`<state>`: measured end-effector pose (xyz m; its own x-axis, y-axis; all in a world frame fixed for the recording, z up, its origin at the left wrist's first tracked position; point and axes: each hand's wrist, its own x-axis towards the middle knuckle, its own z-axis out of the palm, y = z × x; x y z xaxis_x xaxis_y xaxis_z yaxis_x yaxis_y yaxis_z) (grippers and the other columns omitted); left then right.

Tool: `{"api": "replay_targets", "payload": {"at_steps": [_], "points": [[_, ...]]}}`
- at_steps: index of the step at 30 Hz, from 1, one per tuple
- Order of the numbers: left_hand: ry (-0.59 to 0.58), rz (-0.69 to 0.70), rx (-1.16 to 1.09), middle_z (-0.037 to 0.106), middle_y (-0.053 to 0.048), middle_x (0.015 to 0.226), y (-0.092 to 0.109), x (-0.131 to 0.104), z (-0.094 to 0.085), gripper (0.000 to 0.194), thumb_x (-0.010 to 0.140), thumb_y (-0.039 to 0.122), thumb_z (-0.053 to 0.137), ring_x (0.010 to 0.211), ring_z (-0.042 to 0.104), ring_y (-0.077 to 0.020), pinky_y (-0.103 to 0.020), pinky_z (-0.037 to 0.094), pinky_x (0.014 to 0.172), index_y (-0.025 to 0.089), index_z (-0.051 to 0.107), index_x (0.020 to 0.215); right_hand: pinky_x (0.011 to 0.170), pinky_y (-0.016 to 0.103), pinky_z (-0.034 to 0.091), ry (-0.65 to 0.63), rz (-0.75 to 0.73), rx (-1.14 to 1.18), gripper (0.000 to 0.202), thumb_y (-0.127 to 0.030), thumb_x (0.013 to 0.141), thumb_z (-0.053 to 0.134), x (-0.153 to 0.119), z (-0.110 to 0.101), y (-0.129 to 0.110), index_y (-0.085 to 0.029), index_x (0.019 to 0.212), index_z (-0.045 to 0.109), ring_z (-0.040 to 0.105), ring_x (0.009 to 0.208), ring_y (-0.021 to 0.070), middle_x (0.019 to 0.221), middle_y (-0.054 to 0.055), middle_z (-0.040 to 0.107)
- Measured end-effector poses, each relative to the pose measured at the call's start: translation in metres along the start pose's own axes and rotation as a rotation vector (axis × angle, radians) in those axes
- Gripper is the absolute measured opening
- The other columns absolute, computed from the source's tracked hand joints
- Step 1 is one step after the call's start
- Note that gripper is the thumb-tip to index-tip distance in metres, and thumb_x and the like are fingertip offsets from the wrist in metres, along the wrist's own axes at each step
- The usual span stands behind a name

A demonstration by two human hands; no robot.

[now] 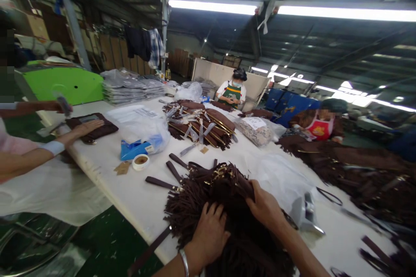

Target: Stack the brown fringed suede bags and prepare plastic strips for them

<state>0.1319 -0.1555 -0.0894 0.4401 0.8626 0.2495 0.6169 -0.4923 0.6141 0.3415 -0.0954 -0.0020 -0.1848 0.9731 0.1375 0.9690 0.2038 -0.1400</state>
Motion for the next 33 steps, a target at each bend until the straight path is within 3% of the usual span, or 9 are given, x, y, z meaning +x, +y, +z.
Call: {"api": "replay_targets", "payload": {"at_steps": [3,7,10,15,18,21,27,30,33], "points": [[0.069,-0.119,-0.236,0.061,-0.021,0.120,0.004,0.009,-0.012,0.038,0.084,0.035,0.058,0.118,0.047,-0.0398,-0.058,0.023,0.108,0.013,0.065,0.114,0.086,0.036,0.048,0.062,-0.153,-0.040,0.043,-0.010,0.077,0.046,-0.019,0.021,-0.010,-0.013,0.119,0.047,0.062,0.100,0.0264,0.109,0.014,0.063],[0.258,-0.358,-0.782,0.065,-0.015,0.109,-0.002,0.016,-0.022,0.027,0.073,0.040,0.072,0.115,0.048,-0.0394,-0.052,0.020,0.110,0.020,0.072,0.091,0.092,0.039,0.050,0.143,-0.301,-0.092,0.049,-0.004,0.076,0.041,-0.042,0.055,-0.012,-0.012,0.124,0.047,0.058,0.110,0.0273,0.116,0.016,0.058],[0.291,-0.438,-0.969,0.070,-0.009,0.097,-0.003,0.021,-0.026,0.026,0.064,0.036,0.079,0.102,0.057,-0.0340,-0.044,0.035,0.101,0.022,0.072,0.085,0.092,0.038,0.053,0.216,-0.325,-0.068,0.055,-0.004,0.079,0.037,-0.052,0.072,-0.008,-0.011,0.134,0.040,0.060,0.110,0.0255,0.119,0.016,0.059],[0.329,-0.578,-1.353,0.071,-0.007,0.082,0.001,0.036,-0.026,0.032,0.066,0.039,0.078,0.075,0.062,-0.0220,-0.032,0.046,0.074,0.015,0.070,0.085,0.096,0.037,0.053,0.272,-0.334,0.045,0.060,-0.006,0.083,0.034,-0.057,0.077,-0.006,-0.013,0.142,0.032,0.061,0.113,0.0220,0.124,0.015,0.061],[0.376,-0.722,-1.568,0.070,-0.007,0.077,-0.004,0.045,-0.020,0.035,0.066,0.043,0.077,0.065,0.061,-0.0181,-0.030,0.047,0.066,0.014,0.066,0.081,0.098,0.036,0.052,0.263,-0.382,0.090,0.061,-0.005,0.082,0.032,-0.063,0.077,-0.008,-0.013,0.142,0.033,0.060,0.117,0.0210,0.127,0.014,0.060],[0.395,-0.828,-1.722,0.069,-0.008,0.072,-0.012,0.049,-0.013,0.033,0.065,0.040,0.078,0.063,0.063,-0.0202,-0.033,0.050,0.065,0.013,0.065,0.080,0.100,0.036,0.051,0.240,-0.421,0.116,0.061,-0.005,0.080,0.033,-0.069,0.074,-0.007,-0.015,0.140,0.037,0.058,0.119,0.0199,0.129,0.013,0.060],[0.529,-0.717,-1.913,0.073,-0.005,0.083,-0.009,0.053,-0.009,0.021,0.067,0.016,0.073,0.079,0.068,-0.0209,-0.033,0.053,0.082,0.015,0.066,0.087,0.098,0.038,0.052,0.228,-0.300,0.102,0.054,-0.008,0.086,0.034,-0.053,0.046,0.004,-0.017,0.139,0.040,0.061,0.114,0.0210,0.128,0.012,0.060],[0.483,-0.641,-2.012,0.073,-0.009,0.093,-0.007,0.053,-0.011,0.024,0.074,0.025,0.072,0.084,0.068,-0.0234,-0.036,0.054,0.082,0.013,0.067,0.094,0.100,0.041,0.050,0.294,-0.226,0.030,0.055,-0.009,0.087,0.034,-0.049,0.047,0.001,-0.015,0.142,0.036,0.059,0.117,0.0231,0.132,0.014,0.057],[0.472,-0.585,-2.072,0.073,-0.010,0.096,-0.008,0.050,-0.012,0.028,0.079,0.034,0.070,0.085,0.068,-0.0231,-0.036,0.054,0.081,0.012,0.067,0.097,0.099,0.039,0.051,0.221,-0.255,0.012,0.055,-0.006,0.086,0.033,-0.057,0.066,-0.008,-0.012,0.141,0.037,0.057,0.119,0.0224,0.131,0.015,0.058]]}}
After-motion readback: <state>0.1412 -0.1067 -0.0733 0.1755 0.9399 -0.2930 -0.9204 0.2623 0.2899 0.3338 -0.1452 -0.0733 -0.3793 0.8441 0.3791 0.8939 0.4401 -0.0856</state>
